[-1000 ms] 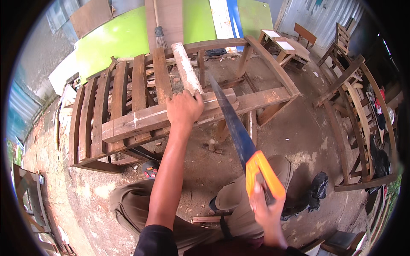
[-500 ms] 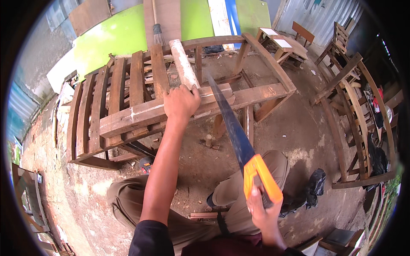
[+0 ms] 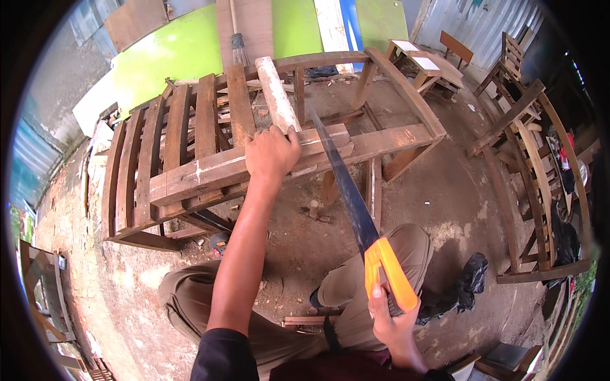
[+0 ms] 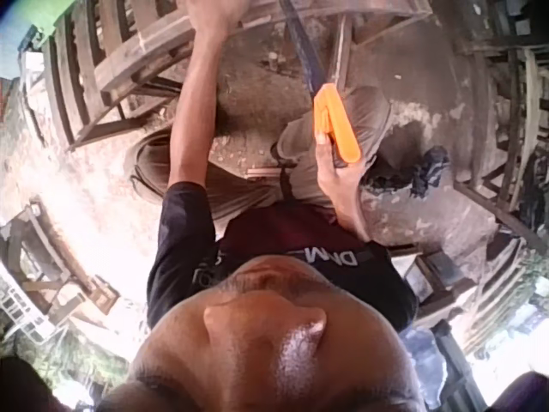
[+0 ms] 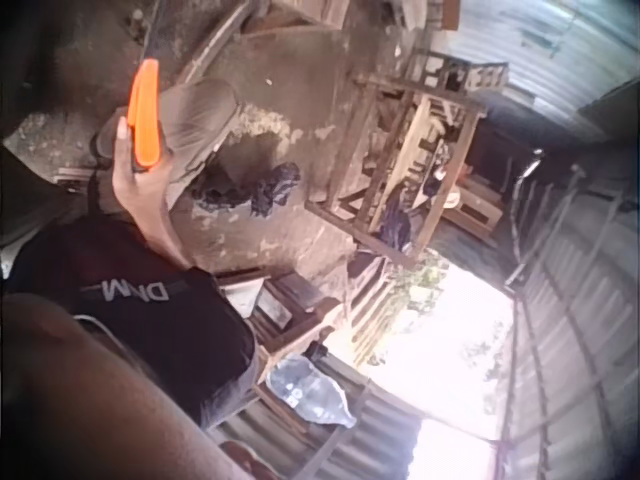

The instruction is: The person uses a hammer to pry apart and remove wooden slats from a pallet frame. They then use a hand saw to cut a remaining slat on the pallet.

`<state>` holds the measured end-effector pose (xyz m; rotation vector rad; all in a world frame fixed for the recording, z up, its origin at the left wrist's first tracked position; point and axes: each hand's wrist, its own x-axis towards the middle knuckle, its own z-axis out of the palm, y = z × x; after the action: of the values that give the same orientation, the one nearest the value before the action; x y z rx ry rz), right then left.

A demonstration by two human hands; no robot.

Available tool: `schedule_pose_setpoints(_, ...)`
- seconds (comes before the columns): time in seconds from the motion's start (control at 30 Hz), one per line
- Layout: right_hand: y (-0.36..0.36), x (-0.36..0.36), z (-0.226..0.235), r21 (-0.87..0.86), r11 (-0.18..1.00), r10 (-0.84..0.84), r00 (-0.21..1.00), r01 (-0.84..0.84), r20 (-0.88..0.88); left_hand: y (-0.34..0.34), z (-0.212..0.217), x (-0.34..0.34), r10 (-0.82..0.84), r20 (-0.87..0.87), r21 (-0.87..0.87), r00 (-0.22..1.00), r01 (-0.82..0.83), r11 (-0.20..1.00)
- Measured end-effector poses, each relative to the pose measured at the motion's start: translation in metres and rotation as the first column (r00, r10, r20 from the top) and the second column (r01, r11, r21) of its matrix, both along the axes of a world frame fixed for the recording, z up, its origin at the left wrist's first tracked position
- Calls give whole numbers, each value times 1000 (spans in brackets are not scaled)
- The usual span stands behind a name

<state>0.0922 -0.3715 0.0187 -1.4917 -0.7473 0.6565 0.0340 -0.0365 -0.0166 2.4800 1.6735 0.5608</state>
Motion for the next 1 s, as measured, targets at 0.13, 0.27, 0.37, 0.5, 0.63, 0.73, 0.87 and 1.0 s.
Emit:
schedule_pose_setpoints(0.13,113,26,-18,93,996,-1,994,-9,107,3,-7,-1,28,-26,-15,999,-28,999)
schedule_pose_setpoints(0.27,217,52,-10,305,952,83,986,-35,-147,1,4,4,-8,-4,-87,1000,7,996)
schedule_pose_setpoints(0.37,178,50,-24,440,898,66,978,29,-199,9,-3,-5,-46,90,34,995,43,998)
schedule_pose_setpoints(0.5,113,79,-96,492,869,-54,998,57,-20,6,-7,-9,-211,357,128,910,176,976)
schedule_pose_setpoints(0.63,94,87,-125,494,861,-159,987,123,32,7,3,-11,-258,517,-69,816,340,938)
schedule_pose_setpoints(0.73,97,87,-124,474,867,-198,979,152,49,8,7,-11,-364,468,-37,805,429,902)
schedule_pose_setpoints(0.87,90,86,-118,444,890,-149,987,105,66,16,10,-7,-459,296,48,838,467,883)
schedule_pose_setpoints(1.0,88,84,-106,471,881,-124,985,52,122,23,8,-6,-567,140,205,812,537,819)
